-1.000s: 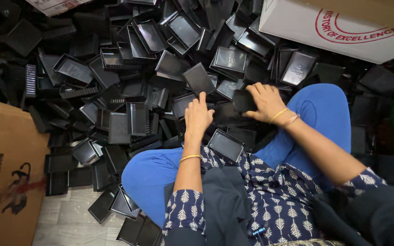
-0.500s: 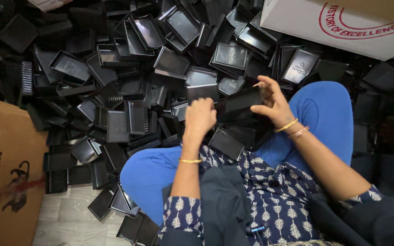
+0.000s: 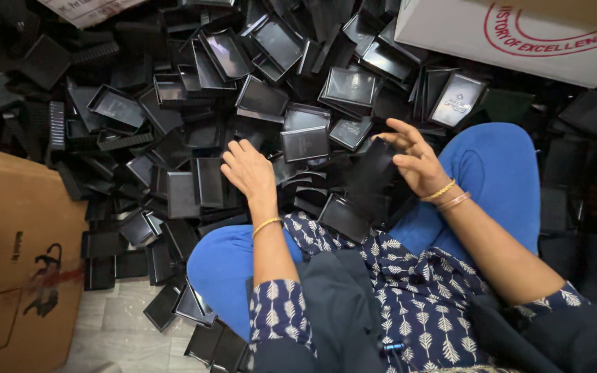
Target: The person sits cross-legged on the floor and repeatedly picks up small black plastic cases from a large pile, opens them, and places them back into the pile. The person continues this repetitive handling throughout the clip.
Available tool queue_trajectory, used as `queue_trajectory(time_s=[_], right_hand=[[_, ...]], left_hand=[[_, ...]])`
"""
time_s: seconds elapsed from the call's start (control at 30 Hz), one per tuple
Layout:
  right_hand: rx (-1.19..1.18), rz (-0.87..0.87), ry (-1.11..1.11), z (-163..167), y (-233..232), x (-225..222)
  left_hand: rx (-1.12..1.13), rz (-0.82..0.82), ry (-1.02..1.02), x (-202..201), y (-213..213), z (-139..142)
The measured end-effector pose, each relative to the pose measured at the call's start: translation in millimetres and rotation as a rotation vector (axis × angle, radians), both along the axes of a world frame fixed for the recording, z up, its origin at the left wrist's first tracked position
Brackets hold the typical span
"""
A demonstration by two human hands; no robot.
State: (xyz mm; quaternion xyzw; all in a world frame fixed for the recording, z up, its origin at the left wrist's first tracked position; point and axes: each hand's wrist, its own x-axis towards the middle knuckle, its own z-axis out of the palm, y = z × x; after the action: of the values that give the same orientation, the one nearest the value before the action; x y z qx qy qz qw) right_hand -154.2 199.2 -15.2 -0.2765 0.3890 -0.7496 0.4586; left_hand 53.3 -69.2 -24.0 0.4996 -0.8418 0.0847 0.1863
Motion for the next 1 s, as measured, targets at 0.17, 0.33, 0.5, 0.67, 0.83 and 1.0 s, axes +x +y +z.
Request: queue_trajectory(time_s=[0.17, 0.33, 0.5, 0.67, 0.83, 1.0], right_hand=[[0.011, 0.181, -0.223, 9.9, 3.7, 1.2], [0.117, 0.187, -0.238, 5.0, -3.2, 6.0], [0.126, 0.102, -0.209, -1.9, -1.0, 0.6], [0.204, 0.174, 0.026, -5.1, -4.0, 6.3], [0.077, 0.072, -0.083, 2.8, -4.7, 2.3], [0.071, 0.069, -0.074, 9.9, -3.7, 2.3]], left_hand=[[0.138, -0.473, 0.698, 4.0, 32.1, 46.2], [0.555, -0.922, 0.816, -18.5, 94.7, 62.8], [0.862, -1.104, 0.762, -25.6, 101.4, 58.4], [0.914, -0.863, 0.691, -30.6, 107.0, 51.3], [0.848, -0.973, 0.758, -31.7, 105.9, 47.2], [0.907, -1.054, 0.753, -30.4, 107.7, 49.0]])
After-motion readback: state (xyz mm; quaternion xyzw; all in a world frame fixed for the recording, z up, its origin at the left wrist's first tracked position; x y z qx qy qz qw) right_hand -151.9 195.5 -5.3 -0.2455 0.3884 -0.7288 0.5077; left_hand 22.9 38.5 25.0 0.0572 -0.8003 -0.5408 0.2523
